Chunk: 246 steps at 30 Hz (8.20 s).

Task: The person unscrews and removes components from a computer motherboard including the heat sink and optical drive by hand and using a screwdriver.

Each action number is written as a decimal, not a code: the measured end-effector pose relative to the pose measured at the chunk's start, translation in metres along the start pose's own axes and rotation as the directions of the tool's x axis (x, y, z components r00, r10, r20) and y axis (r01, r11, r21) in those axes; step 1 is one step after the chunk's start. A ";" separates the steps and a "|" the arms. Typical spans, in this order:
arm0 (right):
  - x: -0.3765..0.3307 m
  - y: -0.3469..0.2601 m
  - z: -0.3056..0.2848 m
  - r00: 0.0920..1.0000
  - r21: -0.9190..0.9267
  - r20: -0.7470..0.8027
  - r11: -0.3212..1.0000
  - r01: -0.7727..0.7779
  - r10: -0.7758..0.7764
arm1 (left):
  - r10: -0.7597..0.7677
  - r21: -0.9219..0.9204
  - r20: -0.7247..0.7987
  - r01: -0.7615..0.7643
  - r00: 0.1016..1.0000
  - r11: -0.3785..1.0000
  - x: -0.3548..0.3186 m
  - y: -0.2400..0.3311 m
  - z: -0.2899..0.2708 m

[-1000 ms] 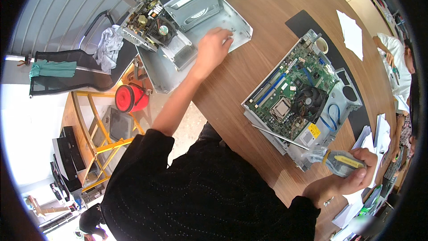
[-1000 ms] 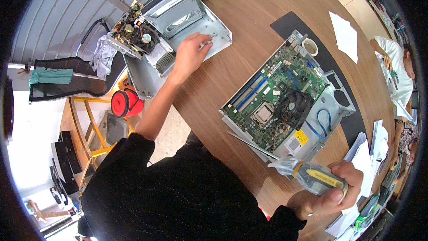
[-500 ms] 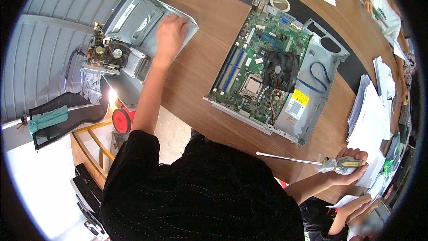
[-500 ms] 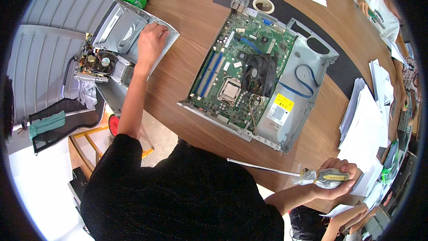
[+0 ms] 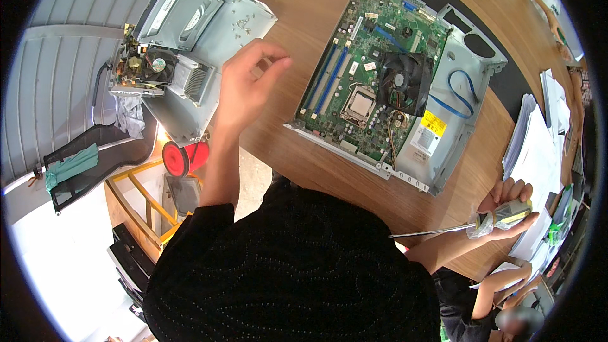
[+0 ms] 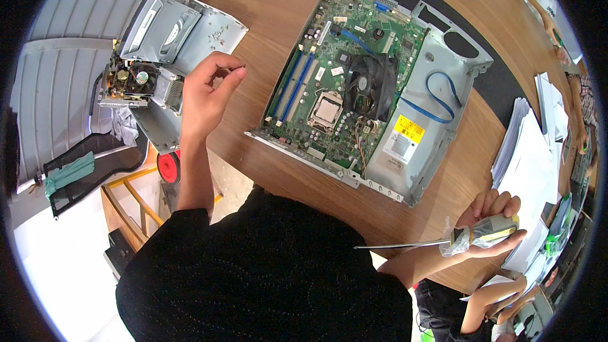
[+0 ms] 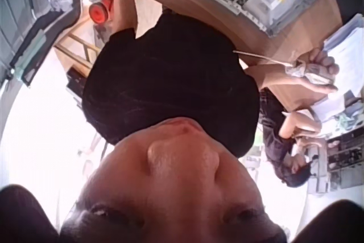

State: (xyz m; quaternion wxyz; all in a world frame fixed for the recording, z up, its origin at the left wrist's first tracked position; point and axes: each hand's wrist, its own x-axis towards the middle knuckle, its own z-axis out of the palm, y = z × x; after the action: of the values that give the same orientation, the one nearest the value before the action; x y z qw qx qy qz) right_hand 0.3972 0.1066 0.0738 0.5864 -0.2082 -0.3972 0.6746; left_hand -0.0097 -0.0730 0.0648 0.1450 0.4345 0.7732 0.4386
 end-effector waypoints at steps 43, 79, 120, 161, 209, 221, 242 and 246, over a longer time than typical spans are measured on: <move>-0.007 0.008 -0.016 0.997 -0.040 -0.007 0.996 -0.083 0.083 | 0.285 0.097 0.869 -0.704 0.405 0.703 0.033 0.008 0.064; -0.006 0.000 0.007 0.983 -0.229 -0.157 0.972 0.056 -0.094 | 0.458 0.040 0.838 -0.870 0.298 0.492 0.031 -0.001 0.057; 0.031 0.099 0.261 0.684 -0.578 0.719 0.442 0.687 -0.122 | 0.360 -0.130 0.535 -0.347 0.764 0.929 0.004 -0.007 0.033; 0.062 0.042 0.267 -0.027 -0.101 0.864 0.226 0.969 0.503 | 0.517 -0.368 0.499 -0.370 0.695 0.853 0.004 0.015 0.017; 0.053 0.037 0.257 -0.044 -0.110 0.891 0.309 0.945 0.451 | 0.516 -0.361 0.442 -0.381 0.734 0.851 -0.009 0.012 0.024; 0.060 0.038 0.274 -0.097 -0.247 0.809 0.485 0.839 0.580 | 0.483 -0.374 0.449 -0.333 0.751 0.865 -0.007 0.015 0.014; -0.001 0.038 0.268 0.281 -0.525 0.786 0.352 0.775 0.551 | 0.514 -0.444 0.350 -0.345 0.783 0.827 -0.027 -0.006 0.024; -0.009 0.039 0.255 0.321 -0.472 0.831 0.272 0.838 0.453 | 0.523 -0.480 0.294 -0.349 0.800 0.805 -0.031 -0.006 0.030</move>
State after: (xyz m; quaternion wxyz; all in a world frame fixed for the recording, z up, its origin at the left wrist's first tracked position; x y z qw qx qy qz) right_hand 0.1845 0.0238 0.1942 0.1063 -0.0153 -0.9793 0.1715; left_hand 0.0235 -0.0823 0.0377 0.2835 0.6471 0.4930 0.5078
